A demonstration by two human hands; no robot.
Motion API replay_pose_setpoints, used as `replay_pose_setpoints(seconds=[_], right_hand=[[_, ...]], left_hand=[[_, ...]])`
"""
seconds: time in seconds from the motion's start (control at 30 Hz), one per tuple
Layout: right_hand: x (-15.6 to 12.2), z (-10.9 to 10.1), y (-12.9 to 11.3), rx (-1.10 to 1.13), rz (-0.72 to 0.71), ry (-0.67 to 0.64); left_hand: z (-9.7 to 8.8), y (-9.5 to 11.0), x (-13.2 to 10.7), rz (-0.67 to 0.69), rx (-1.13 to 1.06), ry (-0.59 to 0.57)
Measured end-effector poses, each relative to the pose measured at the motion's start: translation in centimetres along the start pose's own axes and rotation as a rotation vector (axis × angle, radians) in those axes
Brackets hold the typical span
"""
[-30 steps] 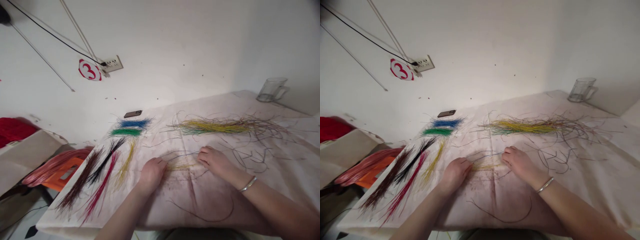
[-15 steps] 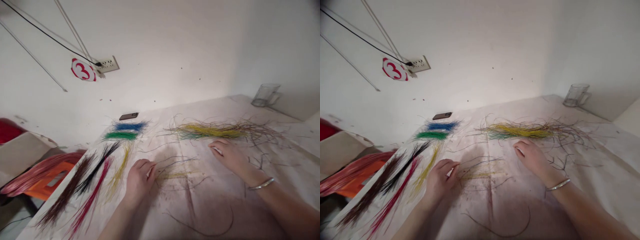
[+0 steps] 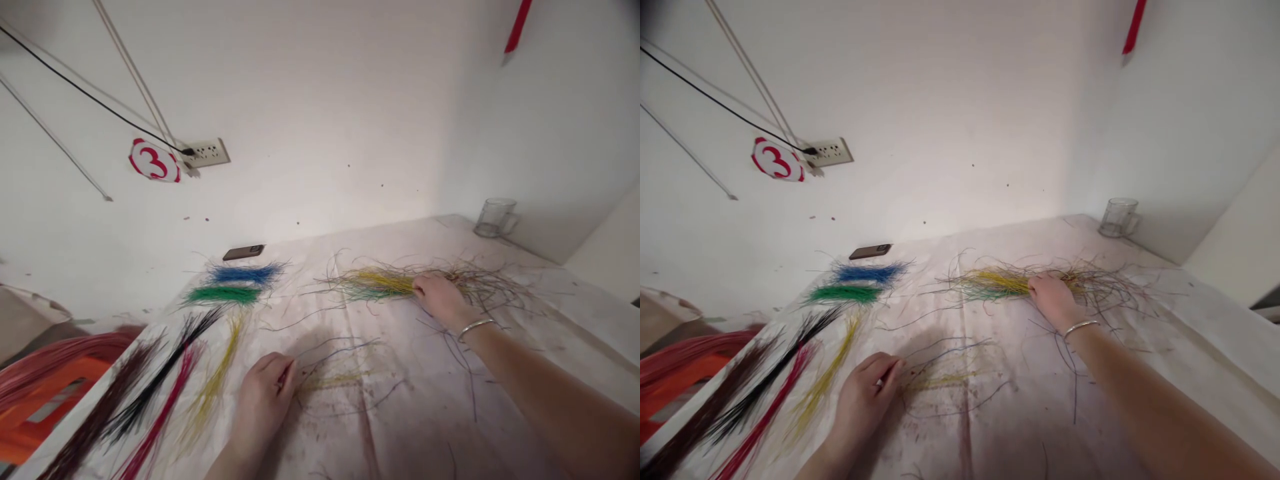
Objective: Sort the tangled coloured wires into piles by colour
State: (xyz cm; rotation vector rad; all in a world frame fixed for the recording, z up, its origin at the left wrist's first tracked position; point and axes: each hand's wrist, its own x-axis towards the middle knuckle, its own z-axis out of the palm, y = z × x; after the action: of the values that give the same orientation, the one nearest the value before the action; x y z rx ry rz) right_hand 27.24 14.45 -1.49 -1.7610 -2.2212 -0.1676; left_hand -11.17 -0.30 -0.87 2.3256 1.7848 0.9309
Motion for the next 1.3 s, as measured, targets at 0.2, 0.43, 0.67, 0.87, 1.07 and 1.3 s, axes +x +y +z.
replay_pose_setpoints(seconds=[0.2,0.43,0.67,0.87,1.07,1.3], right_hand=[[-0.5,-2.5,0.4,0.180,0.027,0.081],[-0.6,-6.1,-0.4,0.376,0.123,0.143],[-3.8,-10.1,-8.4,0.420,-0.264,0.005],[-8.9,-10.1,-15.2,0.469,-0.551,-0.158],[-10.2,-7.9,-14.1,0.531,-0.524,-0.184],[-10.0,-5.0,-10.8,0.417,-0.394,-0.223]], left_hand=[[-0.2,0.0,-0.2,-0.019,-0.028,-0.025],[0.1,-0.5,-0.1,0.013,-0.003,-0.015],[-1.9,5.4,-0.9,0.363,0.091,0.356],[-0.9,9.9,-1.4,0.321,-0.067,0.119],[-0.8,7.6,-2.1,0.277,-0.111,-0.017],[0.4,4.9,-1.0,0.272,0.181,-0.178]])
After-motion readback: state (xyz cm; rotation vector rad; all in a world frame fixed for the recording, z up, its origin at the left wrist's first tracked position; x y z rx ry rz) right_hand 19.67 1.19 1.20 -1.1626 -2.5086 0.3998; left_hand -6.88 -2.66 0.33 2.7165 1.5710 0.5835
